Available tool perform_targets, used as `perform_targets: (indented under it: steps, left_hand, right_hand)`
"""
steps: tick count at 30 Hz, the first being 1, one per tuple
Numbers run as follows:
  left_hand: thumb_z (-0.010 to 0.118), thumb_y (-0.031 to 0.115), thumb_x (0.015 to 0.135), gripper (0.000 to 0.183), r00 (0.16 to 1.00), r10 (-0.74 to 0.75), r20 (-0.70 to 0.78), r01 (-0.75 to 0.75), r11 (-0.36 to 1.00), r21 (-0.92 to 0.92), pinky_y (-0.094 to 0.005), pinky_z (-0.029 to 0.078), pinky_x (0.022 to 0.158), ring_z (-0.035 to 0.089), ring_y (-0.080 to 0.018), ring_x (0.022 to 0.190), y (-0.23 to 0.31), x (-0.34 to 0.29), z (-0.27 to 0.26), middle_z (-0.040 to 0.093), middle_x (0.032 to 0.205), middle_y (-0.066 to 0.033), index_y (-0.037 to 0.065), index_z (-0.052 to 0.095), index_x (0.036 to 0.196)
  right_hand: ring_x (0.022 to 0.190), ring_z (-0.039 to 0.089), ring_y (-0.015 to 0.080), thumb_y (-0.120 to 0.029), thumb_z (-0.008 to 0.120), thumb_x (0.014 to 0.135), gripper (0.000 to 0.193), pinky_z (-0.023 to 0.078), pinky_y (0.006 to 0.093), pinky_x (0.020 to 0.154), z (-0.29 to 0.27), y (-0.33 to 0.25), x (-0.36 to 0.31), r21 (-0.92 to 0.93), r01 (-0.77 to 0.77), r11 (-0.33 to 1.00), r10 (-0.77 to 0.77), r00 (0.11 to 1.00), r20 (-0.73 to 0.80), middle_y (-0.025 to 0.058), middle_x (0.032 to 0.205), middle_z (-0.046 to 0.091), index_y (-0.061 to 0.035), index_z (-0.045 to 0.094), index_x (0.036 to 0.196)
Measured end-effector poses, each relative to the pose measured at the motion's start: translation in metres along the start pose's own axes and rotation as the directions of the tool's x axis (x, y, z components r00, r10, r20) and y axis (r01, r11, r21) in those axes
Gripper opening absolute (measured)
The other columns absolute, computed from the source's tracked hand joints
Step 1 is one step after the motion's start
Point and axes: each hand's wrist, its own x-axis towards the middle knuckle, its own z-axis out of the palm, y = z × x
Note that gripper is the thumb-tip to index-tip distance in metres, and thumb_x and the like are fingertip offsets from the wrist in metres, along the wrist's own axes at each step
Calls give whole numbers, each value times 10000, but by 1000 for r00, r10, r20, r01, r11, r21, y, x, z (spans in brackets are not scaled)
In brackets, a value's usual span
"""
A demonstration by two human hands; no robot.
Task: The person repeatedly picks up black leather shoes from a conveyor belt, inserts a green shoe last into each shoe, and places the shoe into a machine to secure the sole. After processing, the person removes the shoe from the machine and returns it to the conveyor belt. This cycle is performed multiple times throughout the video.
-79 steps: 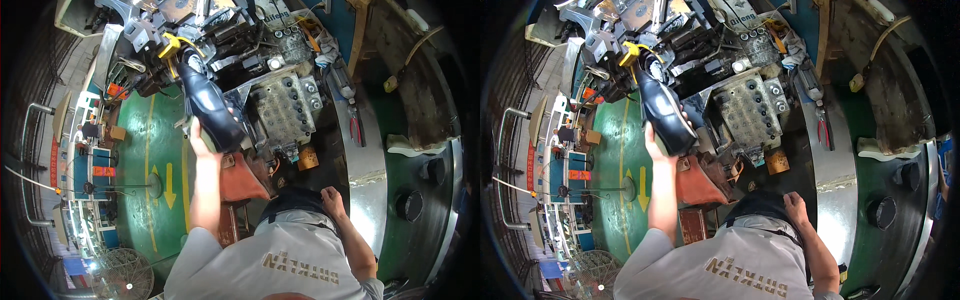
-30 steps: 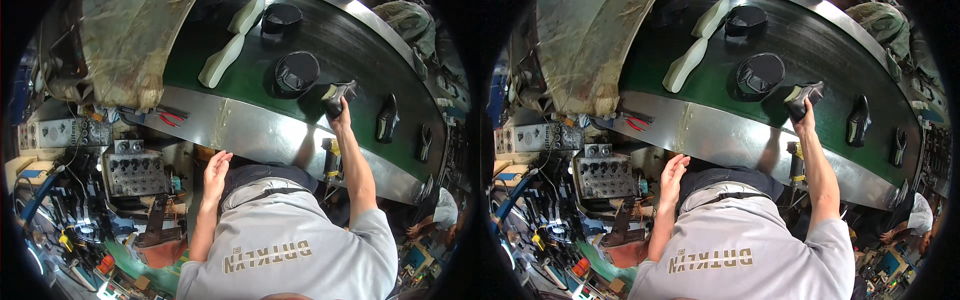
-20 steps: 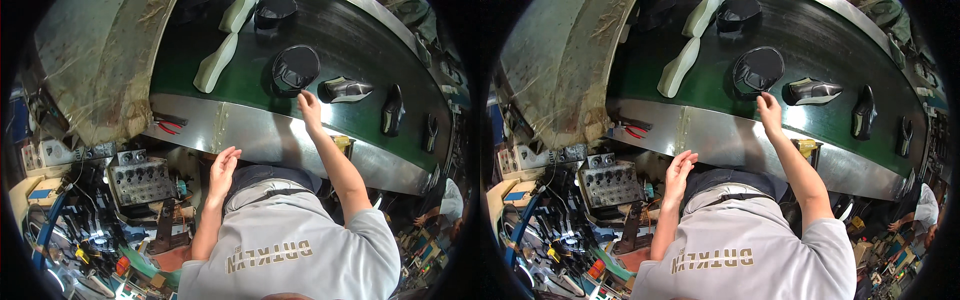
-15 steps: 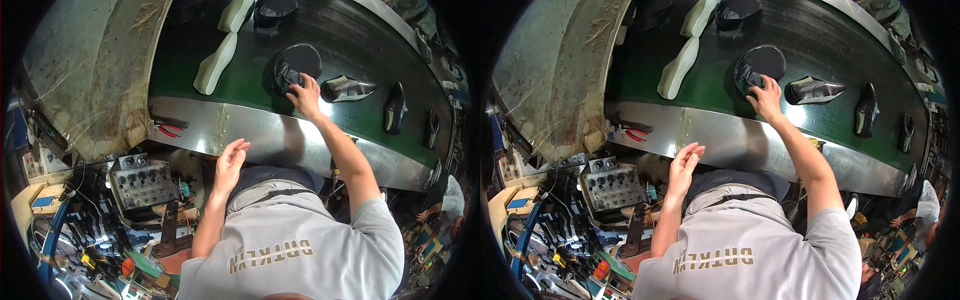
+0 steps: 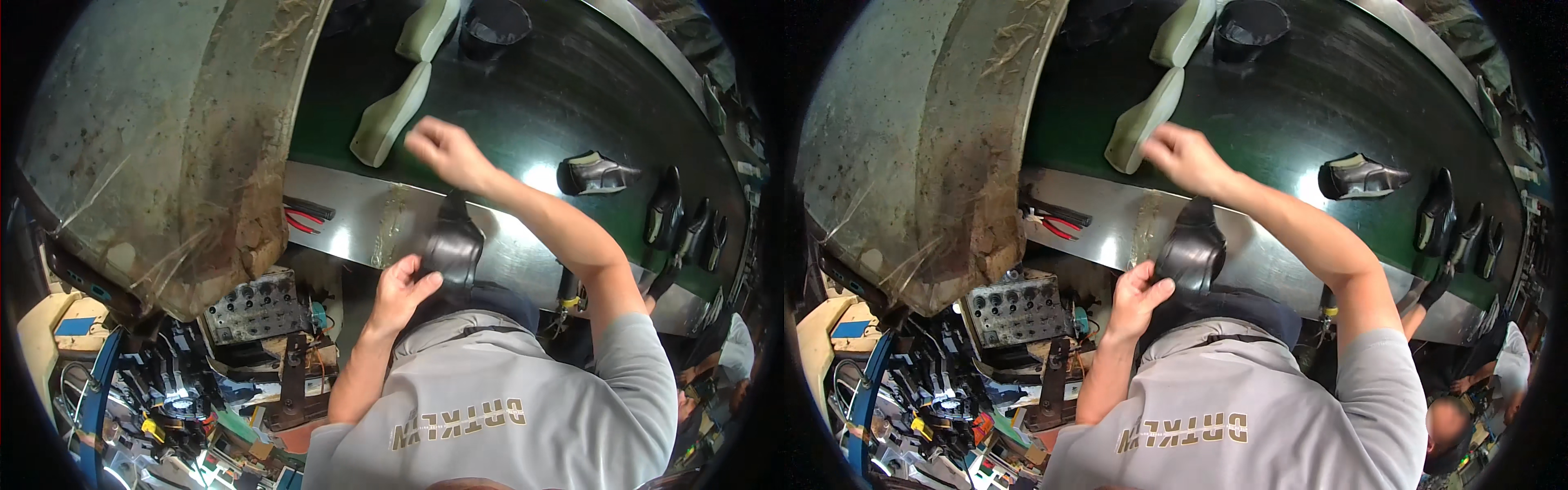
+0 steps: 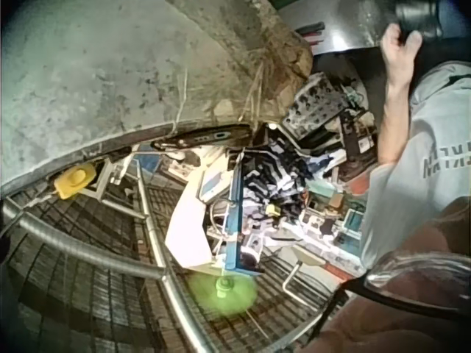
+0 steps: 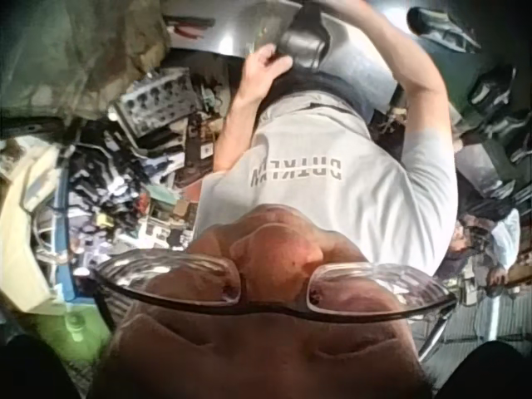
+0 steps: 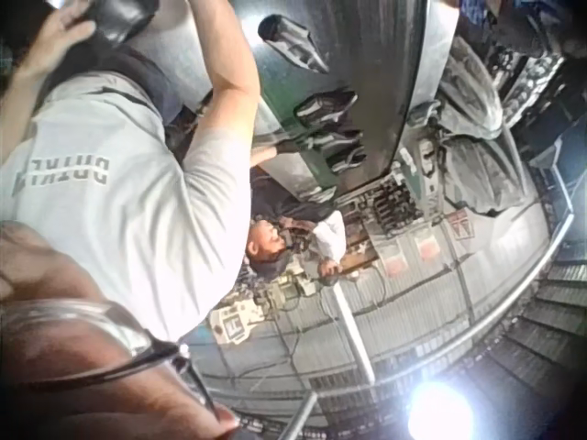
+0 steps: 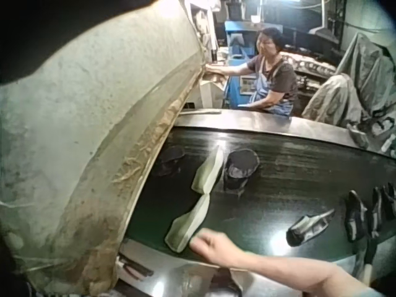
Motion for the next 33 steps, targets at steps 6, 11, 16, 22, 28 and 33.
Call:
perform_targets:
  steps: [6,11,16,22,28,33]
  left_hand:
    - [619,173,957,391,994,-15,-104,4,994,-109,-279,435,944,560,-124,1066,13,-61,-30,616,1190,-61,-45,536,1271]
    - [636,134,941,330,981,-50,-190,75,989,129,-279,448,905,569,-118,1002,34,-77,-30,639,1124,-69,-43,550,1206]
    - [668,100,897,239,984,38,-175,49,885,463,-269,478,775,578,-111,863,17,-80,-46,668,977,-97,-37,588,1075]
    - [548,241,972,286,897,258,-359,-367,887,-281,-361,456,814,547,-161,818,11,-72,-42,591,871,-42,9,579,1136]
    - [466,284,1012,232,981,-35,-191,-135,585,-800,-309,374,762,400,-122,683,-34,-30,-52,430,730,24,73,560,999]
    - [472,244,998,247,932,-209,-295,-101,633,-768,-362,467,840,581,-173,811,-31,-15,-12,600,825,-20,53,628,989]
  right_hand:
    - [1171,518,376,-524,738,756,764,434,436,993,15,110,139,-96,-372,923,246,765,-595,240,1261,508,14,511,1248]
    - [932,651,302,-356,776,737,599,521,410,840,12,182,188,162,-701,695,691,588,-420,191,1092,651,36,597,1152]
    - [937,631,217,-167,720,831,372,515,345,816,-4,145,125,532,-359,767,564,773,-292,113,1031,650,-5,586,1138]
    - [1012,576,172,-189,739,858,535,493,326,876,-38,83,1,486,31,873,246,833,-495,84,1130,590,-71,490,1316]
    - [1012,593,168,-244,647,941,430,518,336,869,-62,46,-94,816,5,578,417,858,-301,69,1117,601,-91,495,1312]
    - [946,638,141,-325,558,983,364,562,324,817,-53,42,-132,911,7,412,482,847,-224,67,1102,637,-83,534,1254]
